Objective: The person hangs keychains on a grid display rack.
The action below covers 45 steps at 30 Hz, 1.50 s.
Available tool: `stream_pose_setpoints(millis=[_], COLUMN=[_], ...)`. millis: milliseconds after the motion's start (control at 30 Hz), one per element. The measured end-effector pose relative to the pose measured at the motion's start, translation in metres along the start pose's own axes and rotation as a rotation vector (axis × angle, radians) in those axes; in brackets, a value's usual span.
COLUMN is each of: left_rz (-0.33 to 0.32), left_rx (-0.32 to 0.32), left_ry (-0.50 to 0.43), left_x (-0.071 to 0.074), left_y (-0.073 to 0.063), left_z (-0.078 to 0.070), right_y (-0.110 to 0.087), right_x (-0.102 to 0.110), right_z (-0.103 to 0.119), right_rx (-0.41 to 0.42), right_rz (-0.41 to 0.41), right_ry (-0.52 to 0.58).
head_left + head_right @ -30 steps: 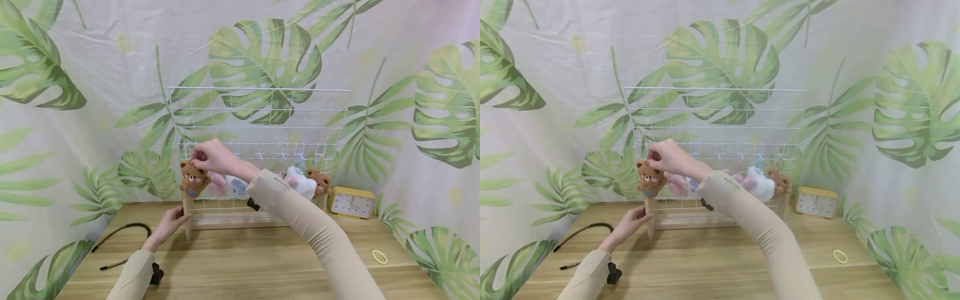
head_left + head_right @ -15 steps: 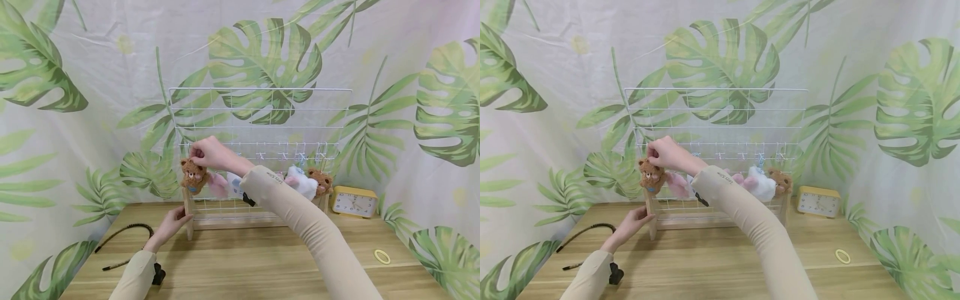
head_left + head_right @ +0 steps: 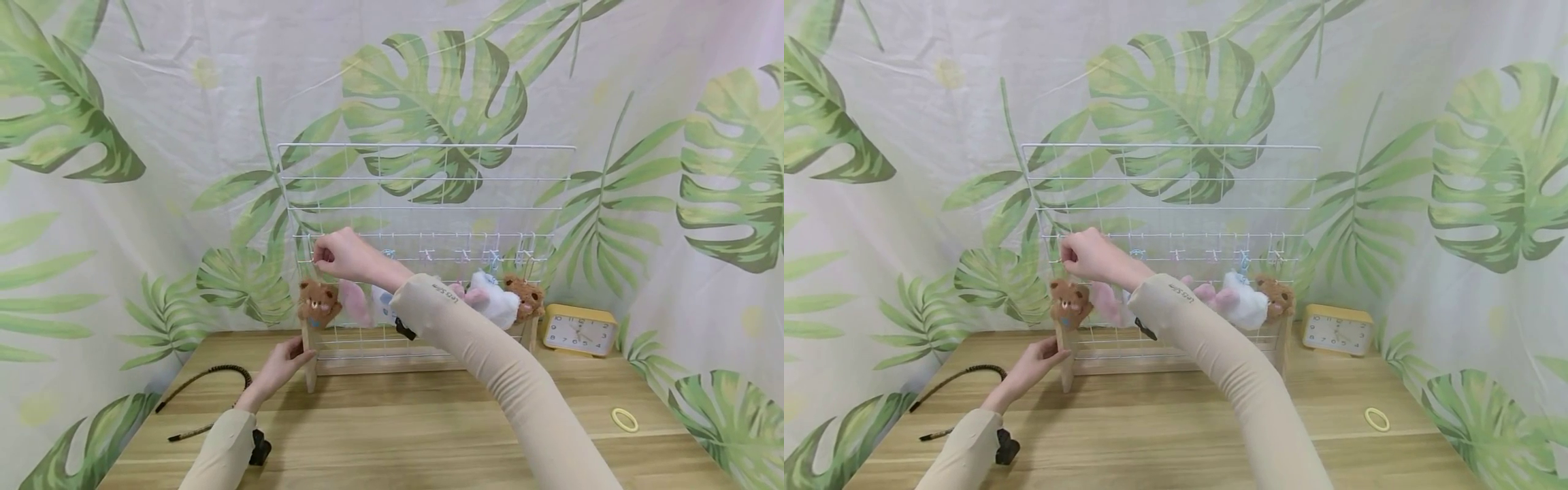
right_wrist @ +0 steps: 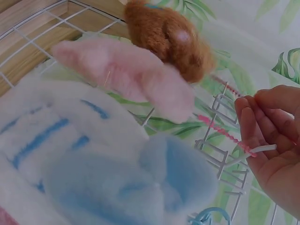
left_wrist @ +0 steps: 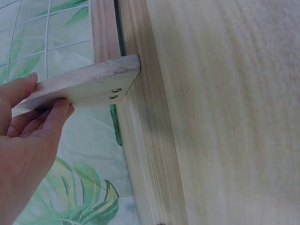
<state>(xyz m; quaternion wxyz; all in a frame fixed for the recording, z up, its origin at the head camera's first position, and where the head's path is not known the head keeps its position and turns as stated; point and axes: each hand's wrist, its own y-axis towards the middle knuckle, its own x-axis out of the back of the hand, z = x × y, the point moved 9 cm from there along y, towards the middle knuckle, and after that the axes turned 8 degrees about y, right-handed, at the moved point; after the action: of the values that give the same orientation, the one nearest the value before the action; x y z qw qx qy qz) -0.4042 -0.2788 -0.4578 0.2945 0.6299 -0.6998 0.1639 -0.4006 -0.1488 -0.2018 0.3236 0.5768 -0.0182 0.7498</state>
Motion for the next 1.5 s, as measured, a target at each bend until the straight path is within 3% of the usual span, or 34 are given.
stream_pose_setpoints(millis=[367, 633, 833, 1033, 1333, 1500], left_rz=[-0.002, 0.0, -0.008, -0.026, -0.046, -0.058], left_rx=[-0.016, -0.022, -0.032, -0.016, 0.005, 0.023], left_ry=[-0.006, 0.002, 0.013, 0.015, 0.048, 0.058], left_x=[-0.002, -0.001, -0.001, 0.001, 0.008, 0.008], left_y=[0.003, 0.004, 0.005, 0.006, 0.006, 0.007], left_z=[0.001, 0.0, 0.0, 0.003, 0.01, 0.011], right_y=[-0.015, -0.046, -0.088, -0.137, -0.212, -0.258], right_x=[0.015, 0.034, 0.035, 0.015, -0.027, -0.038], right_z=[0.005, 0.011, 0.006, -0.012, -0.063, -0.099], right_rx=[0.005, 0.048, 0.085, 0.104, -0.041, -0.128], right_rz=[-0.032, -0.103, -0.148, -0.154, -0.144, -0.171], right_ry=[0.043, 0.101, 0.116, 0.141, 0.173, 0.09])
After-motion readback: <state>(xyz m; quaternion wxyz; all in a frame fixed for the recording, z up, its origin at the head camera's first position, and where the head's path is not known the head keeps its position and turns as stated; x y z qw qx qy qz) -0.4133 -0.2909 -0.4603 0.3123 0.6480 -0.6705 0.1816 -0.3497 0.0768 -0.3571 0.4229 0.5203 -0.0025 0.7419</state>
